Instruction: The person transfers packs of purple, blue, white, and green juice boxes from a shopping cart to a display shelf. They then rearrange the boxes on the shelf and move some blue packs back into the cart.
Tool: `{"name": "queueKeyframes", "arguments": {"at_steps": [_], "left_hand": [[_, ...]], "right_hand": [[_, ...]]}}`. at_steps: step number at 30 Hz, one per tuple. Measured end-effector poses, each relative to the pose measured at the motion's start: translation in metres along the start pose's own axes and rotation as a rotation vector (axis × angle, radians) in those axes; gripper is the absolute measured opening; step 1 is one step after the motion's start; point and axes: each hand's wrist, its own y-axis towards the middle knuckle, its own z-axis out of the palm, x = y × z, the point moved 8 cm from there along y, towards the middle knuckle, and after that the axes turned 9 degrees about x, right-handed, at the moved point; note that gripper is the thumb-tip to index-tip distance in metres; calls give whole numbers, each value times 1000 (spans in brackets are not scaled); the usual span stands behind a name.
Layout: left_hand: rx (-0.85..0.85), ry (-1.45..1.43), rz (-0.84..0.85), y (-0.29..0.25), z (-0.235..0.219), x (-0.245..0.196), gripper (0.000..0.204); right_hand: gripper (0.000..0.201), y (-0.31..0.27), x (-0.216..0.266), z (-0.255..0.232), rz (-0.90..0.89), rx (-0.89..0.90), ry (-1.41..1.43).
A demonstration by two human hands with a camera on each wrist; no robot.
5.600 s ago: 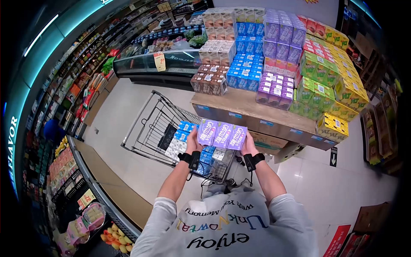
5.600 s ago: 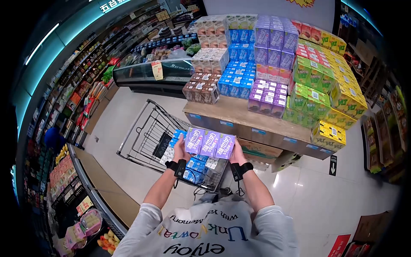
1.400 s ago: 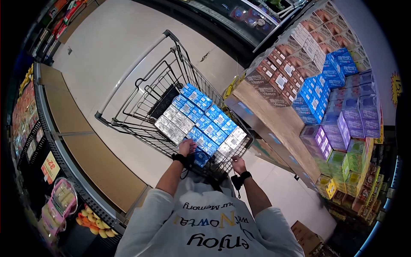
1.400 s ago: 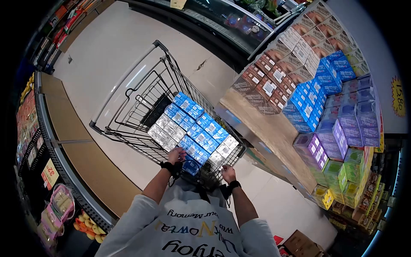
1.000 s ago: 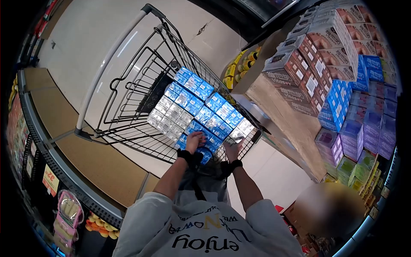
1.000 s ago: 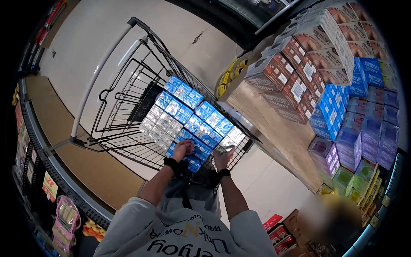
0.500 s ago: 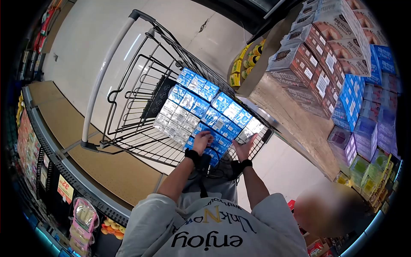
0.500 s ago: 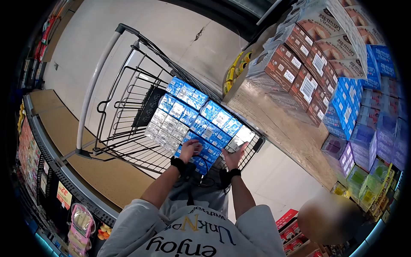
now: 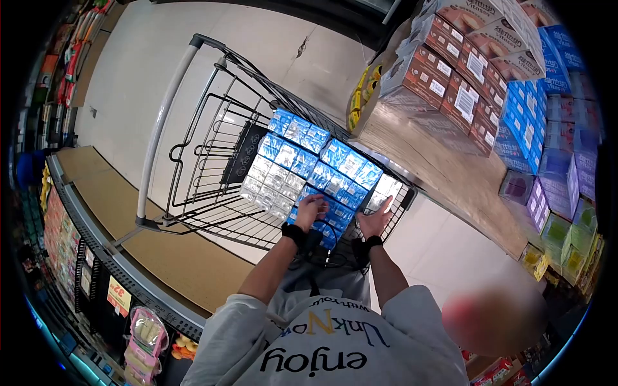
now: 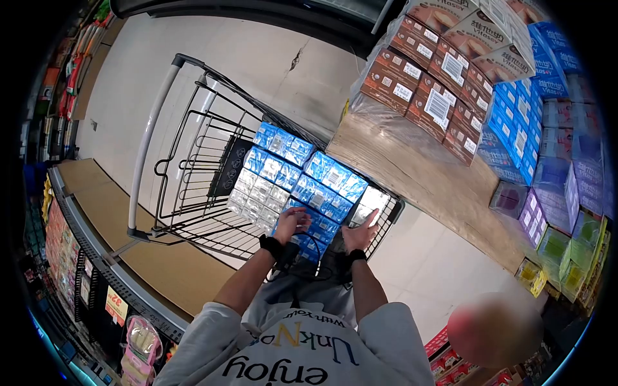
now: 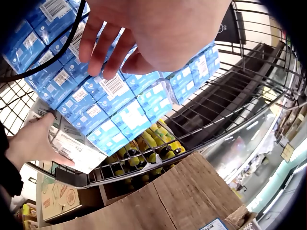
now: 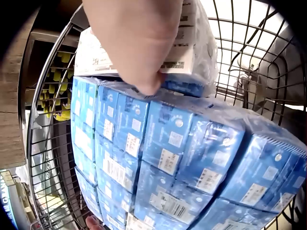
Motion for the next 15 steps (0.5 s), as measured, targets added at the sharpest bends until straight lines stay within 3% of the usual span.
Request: {"name": "queueKeyframes", "arguments": {"at_steps": [2,5,9,10,12,13,14,15], "left_hand": [[-2,-18,10,-3,0,-2,28],[8,-25,33,-8,-1,2,28],[33,-21,8,-12,9,11,26],[23,5,19,-10,12,12,25],[63,-18,59,-5,25,15,25],[71,20,121,-1,30,14,27],[77,60,184,3,34,12,28],[91,121,173,5,42,11,38]], "right_hand": [[117,-4,5,-1,142,93,-3],[118,-3,5,-7,146,224,93],[118,3,-15,-18,-3,225,72],[109,-5,-11,-30,-9,211,11],[97,15,-45,-13,-199,254,401],[87,0,-40,-33,-35,308,328],[85,9,-52,-28,-134,325,497],[83,2,-52,-38,-96,353,435]]}}
